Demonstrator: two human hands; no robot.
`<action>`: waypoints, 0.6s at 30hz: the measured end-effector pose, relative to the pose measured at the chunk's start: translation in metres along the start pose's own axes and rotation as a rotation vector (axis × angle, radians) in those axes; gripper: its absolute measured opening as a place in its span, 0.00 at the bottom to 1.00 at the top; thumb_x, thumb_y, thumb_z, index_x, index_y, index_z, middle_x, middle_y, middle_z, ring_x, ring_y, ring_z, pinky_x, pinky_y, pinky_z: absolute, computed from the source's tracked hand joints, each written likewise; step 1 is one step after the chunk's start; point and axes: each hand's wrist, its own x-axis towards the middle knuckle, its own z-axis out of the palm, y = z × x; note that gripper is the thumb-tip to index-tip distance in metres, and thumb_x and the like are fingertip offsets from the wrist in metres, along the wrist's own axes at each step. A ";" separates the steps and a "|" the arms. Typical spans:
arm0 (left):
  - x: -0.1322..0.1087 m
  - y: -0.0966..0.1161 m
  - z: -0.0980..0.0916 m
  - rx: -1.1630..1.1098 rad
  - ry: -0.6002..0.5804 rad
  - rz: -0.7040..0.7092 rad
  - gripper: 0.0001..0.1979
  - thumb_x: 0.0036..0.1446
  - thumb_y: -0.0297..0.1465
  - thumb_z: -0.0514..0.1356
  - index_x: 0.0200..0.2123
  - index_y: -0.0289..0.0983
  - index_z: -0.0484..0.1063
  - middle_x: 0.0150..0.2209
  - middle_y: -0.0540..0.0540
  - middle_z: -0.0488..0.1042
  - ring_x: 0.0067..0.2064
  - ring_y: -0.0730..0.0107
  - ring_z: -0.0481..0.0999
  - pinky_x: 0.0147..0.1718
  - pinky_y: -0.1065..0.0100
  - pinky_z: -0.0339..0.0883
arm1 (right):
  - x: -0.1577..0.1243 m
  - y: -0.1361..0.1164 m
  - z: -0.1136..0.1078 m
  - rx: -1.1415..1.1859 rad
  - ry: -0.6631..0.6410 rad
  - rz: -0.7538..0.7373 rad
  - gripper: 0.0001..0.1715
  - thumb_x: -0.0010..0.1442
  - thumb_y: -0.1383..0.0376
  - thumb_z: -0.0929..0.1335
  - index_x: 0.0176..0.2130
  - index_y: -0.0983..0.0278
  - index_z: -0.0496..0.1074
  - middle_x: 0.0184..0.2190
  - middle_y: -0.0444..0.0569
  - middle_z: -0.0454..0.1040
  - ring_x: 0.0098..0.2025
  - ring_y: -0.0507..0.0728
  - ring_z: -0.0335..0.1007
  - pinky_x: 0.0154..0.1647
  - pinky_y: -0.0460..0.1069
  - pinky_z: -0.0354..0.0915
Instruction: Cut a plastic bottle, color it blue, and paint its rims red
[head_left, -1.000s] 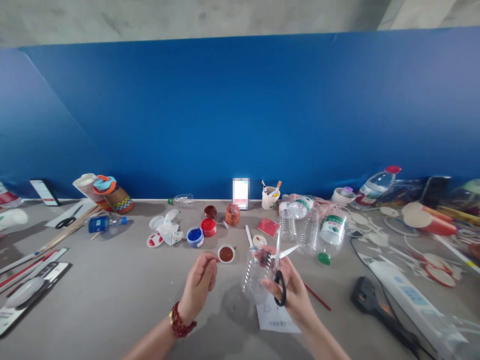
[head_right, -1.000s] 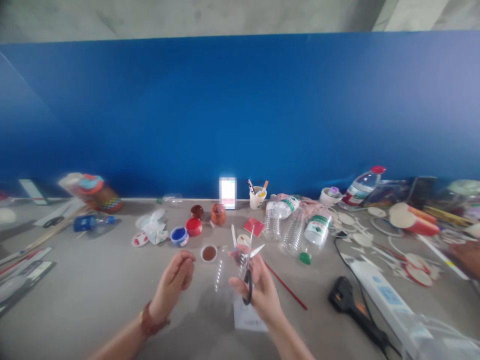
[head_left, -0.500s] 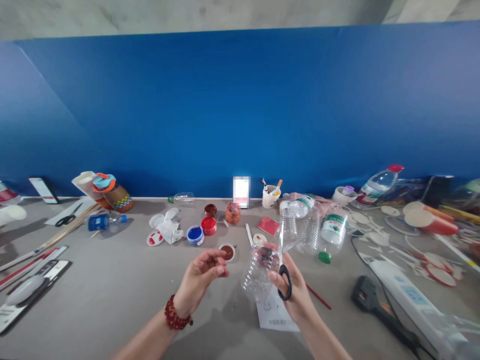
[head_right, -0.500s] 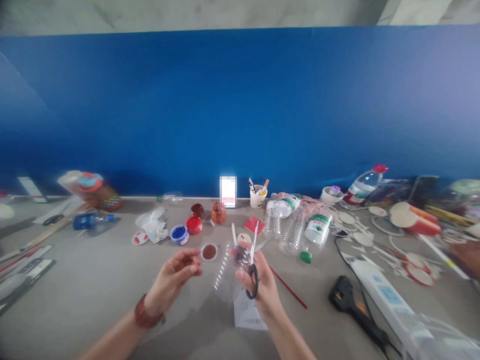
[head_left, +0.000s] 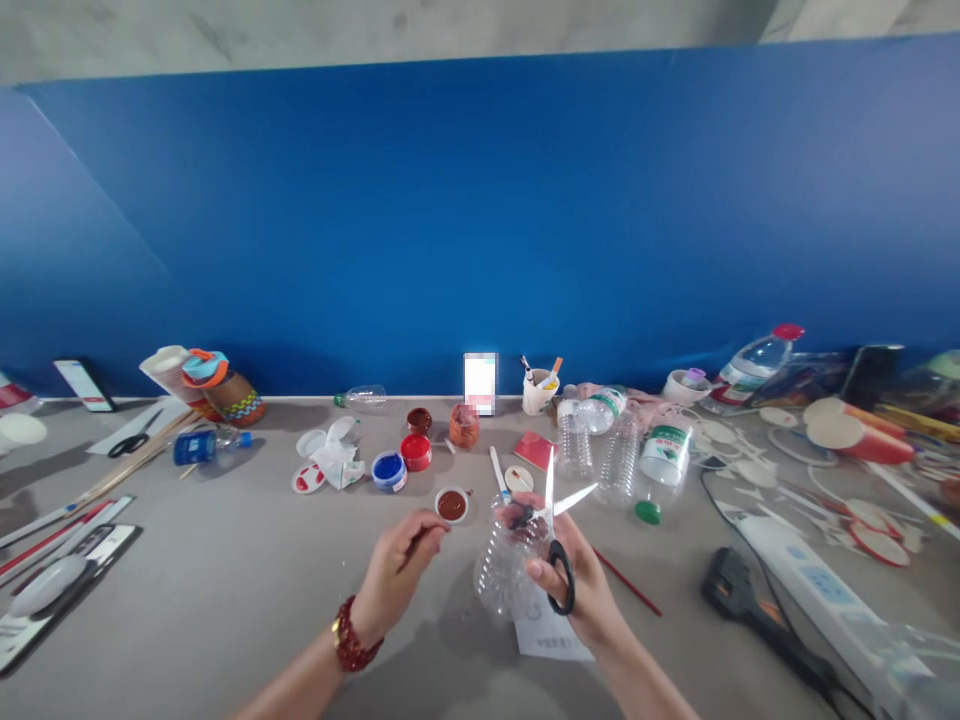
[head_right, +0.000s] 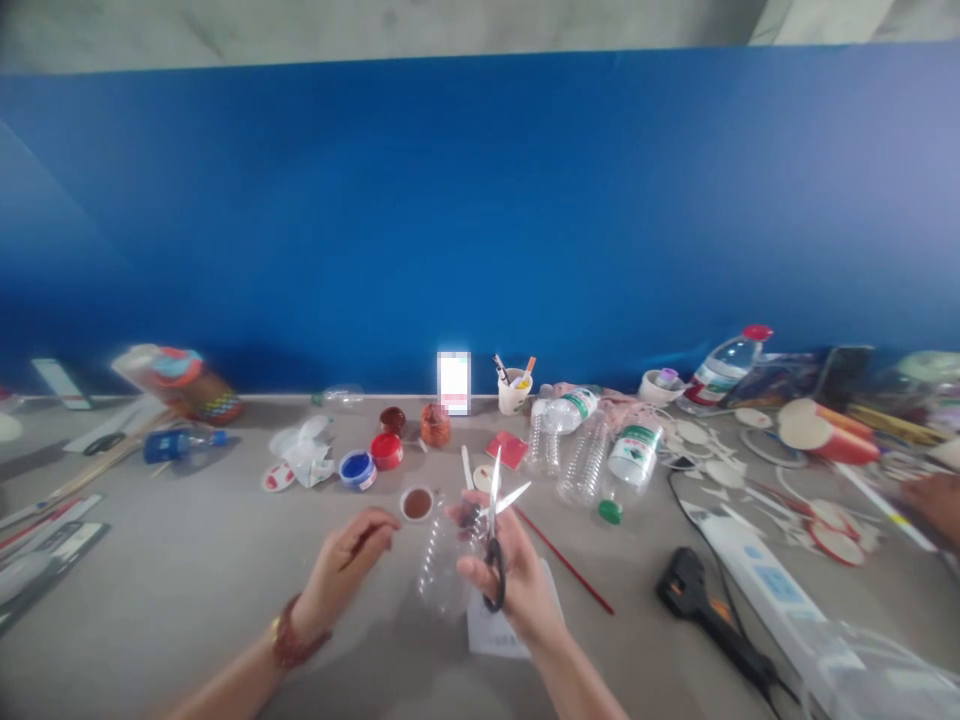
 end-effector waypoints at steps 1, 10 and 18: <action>0.001 0.000 -0.001 0.058 0.007 0.051 0.13 0.63 0.41 0.59 0.40 0.40 0.79 0.26 0.47 0.76 0.27 0.68 0.73 0.32 0.67 0.68 | 0.000 0.000 0.000 -0.003 0.001 0.003 0.44 0.49 0.41 0.74 0.58 0.58 0.66 0.50 0.57 0.76 0.52 0.67 0.73 0.54 0.58 0.68; 0.054 -0.029 -0.092 0.794 0.431 0.248 0.18 0.60 0.36 0.59 0.53 0.38 0.72 0.56 0.36 0.70 0.59 0.48 0.67 0.60 0.49 0.57 | 0.000 0.000 -0.007 0.032 -0.006 0.017 0.47 0.50 0.44 0.76 0.61 0.58 0.62 0.53 0.58 0.75 0.54 0.67 0.71 0.55 0.58 0.66; 0.083 -0.054 -0.127 1.176 0.245 0.004 0.08 0.58 0.33 0.58 0.32 0.41 0.78 0.46 0.42 0.75 0.49 0.50 0.70 0.48 0.53 0.61 | 0.002 -0.002 -0.005 0.051 0.004 -0.009 0.47 0.50 0.45 0.76 0.62 0.57 0.63 0.52 0.57 0.75 0.53 0.67 0.71 0.52 0.57 0.67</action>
